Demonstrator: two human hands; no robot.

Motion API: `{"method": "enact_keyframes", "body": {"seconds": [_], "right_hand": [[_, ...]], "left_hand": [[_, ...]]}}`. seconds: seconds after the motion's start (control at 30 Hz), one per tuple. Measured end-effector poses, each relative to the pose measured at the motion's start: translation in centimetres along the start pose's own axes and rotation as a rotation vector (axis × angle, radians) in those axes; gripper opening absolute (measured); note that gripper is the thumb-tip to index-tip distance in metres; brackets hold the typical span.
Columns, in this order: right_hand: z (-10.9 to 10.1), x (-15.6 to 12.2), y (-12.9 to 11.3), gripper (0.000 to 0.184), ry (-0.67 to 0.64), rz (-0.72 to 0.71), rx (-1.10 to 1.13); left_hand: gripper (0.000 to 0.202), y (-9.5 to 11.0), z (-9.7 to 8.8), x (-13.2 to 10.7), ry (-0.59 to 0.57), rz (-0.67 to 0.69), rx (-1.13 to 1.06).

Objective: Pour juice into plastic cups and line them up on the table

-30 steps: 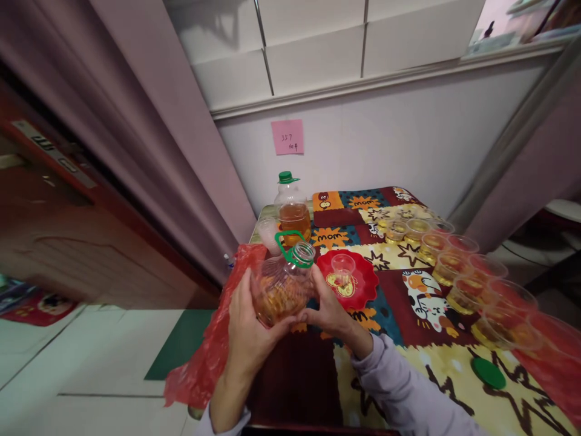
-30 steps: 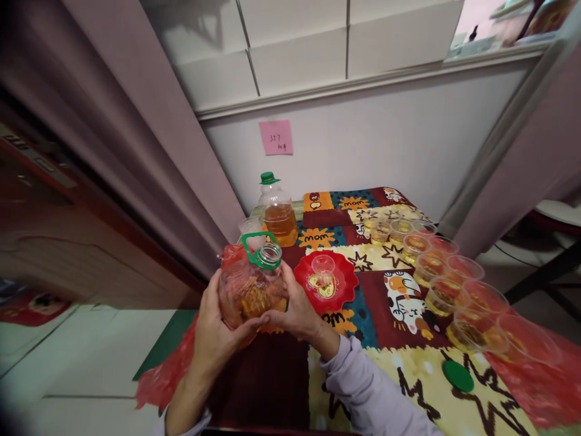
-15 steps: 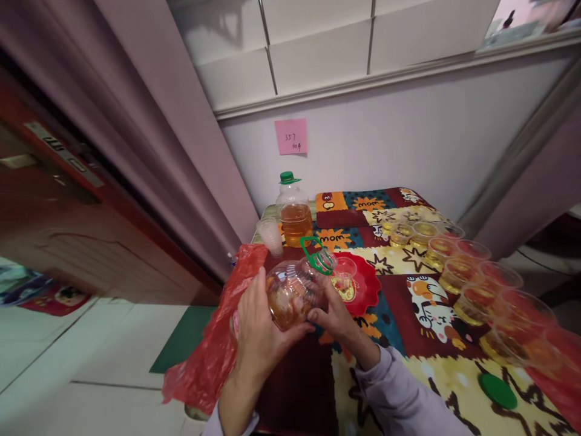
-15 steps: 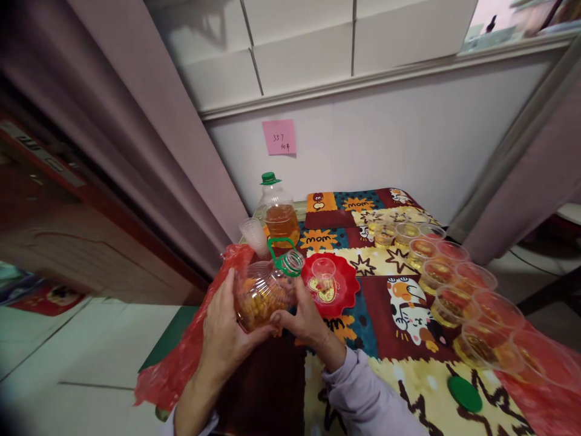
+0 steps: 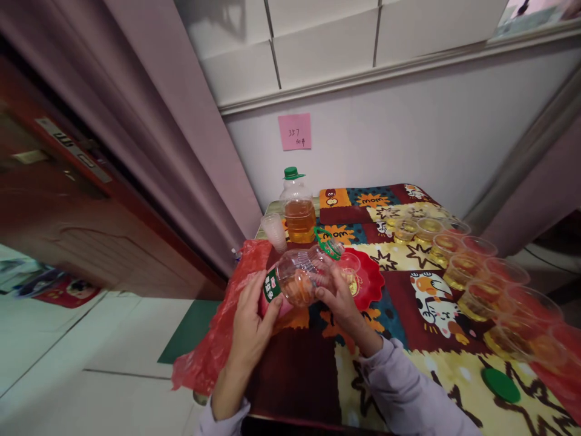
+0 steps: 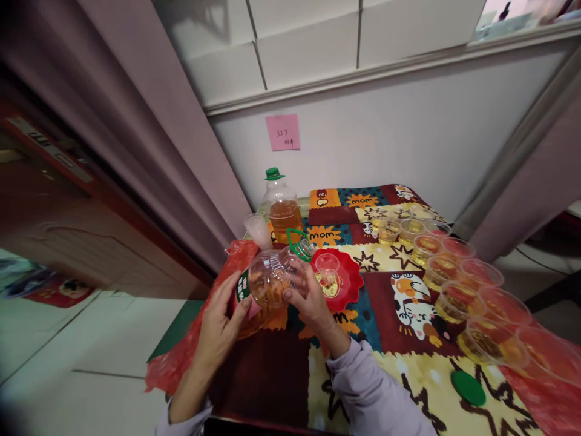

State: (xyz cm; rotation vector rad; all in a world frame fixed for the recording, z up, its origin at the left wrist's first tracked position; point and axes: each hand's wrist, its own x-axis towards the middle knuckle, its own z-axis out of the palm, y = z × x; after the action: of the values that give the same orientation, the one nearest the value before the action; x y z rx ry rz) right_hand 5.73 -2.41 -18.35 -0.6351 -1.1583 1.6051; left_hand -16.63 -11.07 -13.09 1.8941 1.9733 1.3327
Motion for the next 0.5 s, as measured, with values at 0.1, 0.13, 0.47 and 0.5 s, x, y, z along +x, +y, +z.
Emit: {"method": "enact_keyframes", "body": {"seconds": [0.1, 0.13, 0.47, 0.5], "right_hand": [[-0.2, 0.0, 0.2, 0.111, 0.007, 0.004, 0.003], [-0.3, 0.1, 0.3, 0.112, 0.009, 0.000, 0.007], [-0.1, 0.5, 0.7, 0.115, 0.017, -0.028, 0.032], [0.0, 0.5, 0.6, 0.115, 0.018, -0.027, 0.038]], "left_hand": [[0.065, 0.0, 0.4, -0.1, 0.000, -0.018, -0.022], [0.065, 0.0, 0.3, -0.1, 0.004, -0.023, -0.036], [0.055, -6.8, 0.4, -1.1, 0.361, -0.649, -0.624], [0.050, -7.5, 0.7, -1.4, 0.379, -0.666, -0.649]]}}
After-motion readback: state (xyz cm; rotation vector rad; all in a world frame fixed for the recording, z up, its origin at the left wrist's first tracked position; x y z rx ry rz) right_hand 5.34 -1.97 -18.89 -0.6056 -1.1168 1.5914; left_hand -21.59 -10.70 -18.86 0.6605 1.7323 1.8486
